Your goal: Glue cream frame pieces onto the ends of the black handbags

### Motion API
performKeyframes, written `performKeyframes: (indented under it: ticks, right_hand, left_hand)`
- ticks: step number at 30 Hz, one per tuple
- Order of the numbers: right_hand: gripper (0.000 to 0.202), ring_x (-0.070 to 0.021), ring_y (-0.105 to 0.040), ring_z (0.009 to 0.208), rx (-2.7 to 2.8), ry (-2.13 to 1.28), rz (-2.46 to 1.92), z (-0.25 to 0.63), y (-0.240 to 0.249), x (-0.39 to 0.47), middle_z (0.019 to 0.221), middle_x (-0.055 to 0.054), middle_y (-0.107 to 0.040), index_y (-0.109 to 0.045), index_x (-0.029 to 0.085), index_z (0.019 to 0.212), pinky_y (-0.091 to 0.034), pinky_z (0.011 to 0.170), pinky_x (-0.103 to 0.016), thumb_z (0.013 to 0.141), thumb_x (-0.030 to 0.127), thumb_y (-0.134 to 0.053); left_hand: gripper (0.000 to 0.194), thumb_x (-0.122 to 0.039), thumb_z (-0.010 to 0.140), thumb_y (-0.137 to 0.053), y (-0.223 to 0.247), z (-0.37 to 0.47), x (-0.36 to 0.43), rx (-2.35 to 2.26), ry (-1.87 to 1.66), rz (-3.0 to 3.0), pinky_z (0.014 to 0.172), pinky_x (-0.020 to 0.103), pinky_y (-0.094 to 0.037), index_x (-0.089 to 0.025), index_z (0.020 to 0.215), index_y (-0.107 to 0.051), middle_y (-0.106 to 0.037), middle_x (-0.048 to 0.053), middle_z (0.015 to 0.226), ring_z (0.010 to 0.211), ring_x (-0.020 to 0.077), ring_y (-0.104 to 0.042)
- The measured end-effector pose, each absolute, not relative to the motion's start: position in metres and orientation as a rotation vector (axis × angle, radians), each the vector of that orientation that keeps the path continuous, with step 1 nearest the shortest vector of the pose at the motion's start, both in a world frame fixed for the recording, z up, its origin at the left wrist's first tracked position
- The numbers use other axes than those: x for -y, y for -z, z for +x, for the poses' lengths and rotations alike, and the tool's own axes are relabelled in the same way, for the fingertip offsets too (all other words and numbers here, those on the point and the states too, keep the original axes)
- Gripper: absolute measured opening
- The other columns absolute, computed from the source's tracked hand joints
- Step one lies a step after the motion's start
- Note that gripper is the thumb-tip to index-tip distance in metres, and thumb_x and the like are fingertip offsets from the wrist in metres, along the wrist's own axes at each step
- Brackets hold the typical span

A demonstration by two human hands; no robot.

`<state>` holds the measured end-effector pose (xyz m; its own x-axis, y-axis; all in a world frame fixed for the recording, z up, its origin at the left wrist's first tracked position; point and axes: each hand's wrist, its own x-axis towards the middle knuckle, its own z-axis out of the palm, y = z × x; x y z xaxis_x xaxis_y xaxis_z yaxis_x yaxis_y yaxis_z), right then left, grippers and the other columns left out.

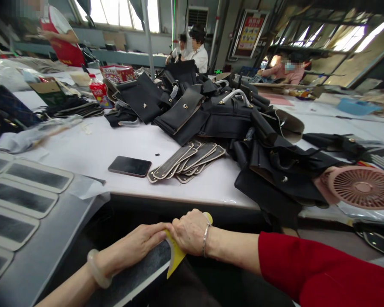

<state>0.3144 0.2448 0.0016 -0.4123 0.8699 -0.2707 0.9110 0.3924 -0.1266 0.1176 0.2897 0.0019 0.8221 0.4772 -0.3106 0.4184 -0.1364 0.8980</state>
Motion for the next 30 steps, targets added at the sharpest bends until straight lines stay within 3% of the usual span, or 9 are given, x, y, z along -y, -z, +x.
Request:
performKeyframes:
  ticks: [4,10,16,19,21,24,26,28,30]
  right_hand:
    - [0.051,-0.0253,-0.072,0.066,-2.449,0.387,1.661,0.31,-0.001,-0.236,0.077,-0.009,-0.075,-0.065,0.018,0.084,-0.041,0.057,-0.03,0.103,0.037,-0.023]
    - [0.052,-0.0229,-0.07,0.069,-2.424,0.435,1.692,0.311,0.002,-0.231,0.078,-0.01,-0.074,-0.064,0.017,0.083,-0.036,0.058,-0.03,0.104,0.037,-0.02]
    - [0.054,-0.0224,-0.065,0.068,-2.409,0.665,1.747,0.321,0.007,-0.22,0.078,-0.012,-0.071,-0.062,0.017,0.081,-0.033,0.062,-0.032,0.102,0.039,-0.018]
    - [0.06,-0.0188,-0.057,0.061,-2.336,1.004,1.881,0.334,0.012,-0.214,0.066,-0.006,-0.061,-0.052,0.019,0.067,-0.034,0.063,-0.032,0.099,0.056,-0.016]
    - [0.068,-0.0144,-0.045,0.05,-2.172,1.357,2.024,0.343,0.015,-0.213,0.053,0.0,-0.045,-0.042,0.021,0.062,-0.035,0.056,-0.03,0.094,0.067,-0.003]
    - [0.08,-0.0109,-0.024,0.041,-1.851,1.866,2.166,0.352,0.021,-0.213,0.053,0.007,-0.027,-0.046,0.022,0.081,-0.029,0.043,-0.025,0.085,0.069,0.019]
    - [0.08,-0.0092,-0.021,0.043,-1.554,2.414,2.144,0.35,0.024,-0.214,0.059,0.009,-0.03,-0.047,0.023,0.104,-0.026,0.043,-0.023,0.083,0.079,0.007]
    - [0.076,-0.0073,-0.026,0.048,-1.222,2.967,1.982,0.343,0.029,-0.215,0.067,0.008,-0.036,-0.044,0.026,0.12,-0.028,0.047,-0.021,0.078,0.088,-0.029]
    - [0.076,-0.0063,-0.029,0.05,-1.08,3.185,1.916,0.333,0.034,-0.215,0.07,0.008,-0.039,-0.043,0.029,0.128,-0.03,0.049,-0.021,0.072,0.076,-0.062]
  left_hand:
    - [0.044,-0.045,0.097,-0.036,-0.003,0.121,-0.3,-0.663,-0.036,1.672,0.097,0.029,-0.04,-0.022,0.11,-0.071,-0.071,0.002,0.11,0.105,0.0231,-0.06]
    - [0.037,-0.035,0.085,-0.047,0.013,0.131,-0.308,-0.746,-0.067,1.547,0.072,0.026,-0.044,-0.015,0.084,-0.078,-0.071,0.002,0.079,0.077,0.019,-0.057]
    - [0.036,-0.029,0.071,-0.057,0.02,0.133,-0.307,-0.82,-0.089,1.443,0.054,0.024,-0.035,-0.012,0.093,-0.079,-0.069,0.002,0.069,0.06,0.0141,-0.046]
    - [0.035,-0.028,0.069,-0.057,0.019,0.132,-0.306,-0.825,-0.101,1.412,0.056,0.024,-0.037,-0.012,0.091,-0.08,-0.07,0.002,0.071,0.061,0.0145,-0.048]
    - [0.037,-0.027,0.07,-0.056,0.018,0.131,-0.305,-0.827,-0.105,1.393,0.057,0.024,-0.038,-0.013,0.093,-0.08,-0.07,0.002,0.07,0.06,0.0143,-0.048]
    - [0.037,-0.027,0.069,-0.056,0.016,0.132,-0.304,-0.836,-0.104,1.377,0.055,0.025,-0.035,-0.012,0.092,-0.08,-0.065,0.0,0.063,0.055,0.0128,-0.042]
    - [0.036,-0.028,0.069,-0.056,0.016,0.132,-0.304,-0.844,-0.101,1.373,0.053,0.025,-0.032,-0.01,0.089,-0.08,-0.059,-0.001,0.056,0.052,0.0115,-0.035]
    - [0.036,-0.029,0.07,-0.055,0.016,0.133,-0.304,-0.843,-0.091,1.37,0.051,0.025,-0.029,-0.009,0.087,-0.079,-0.053,-0.003,0.052,0.051,0.0109,-0.031]
    - [0.037,-0.03,0.071,-0.054,0.016,0.133,-0.303,-0.832,-0.076,1.367,0.051,0.025,-0.028,-0.01,0.09,-0.079,-0.053,-0.002,0.054,0.051,0.0112,-0.032]
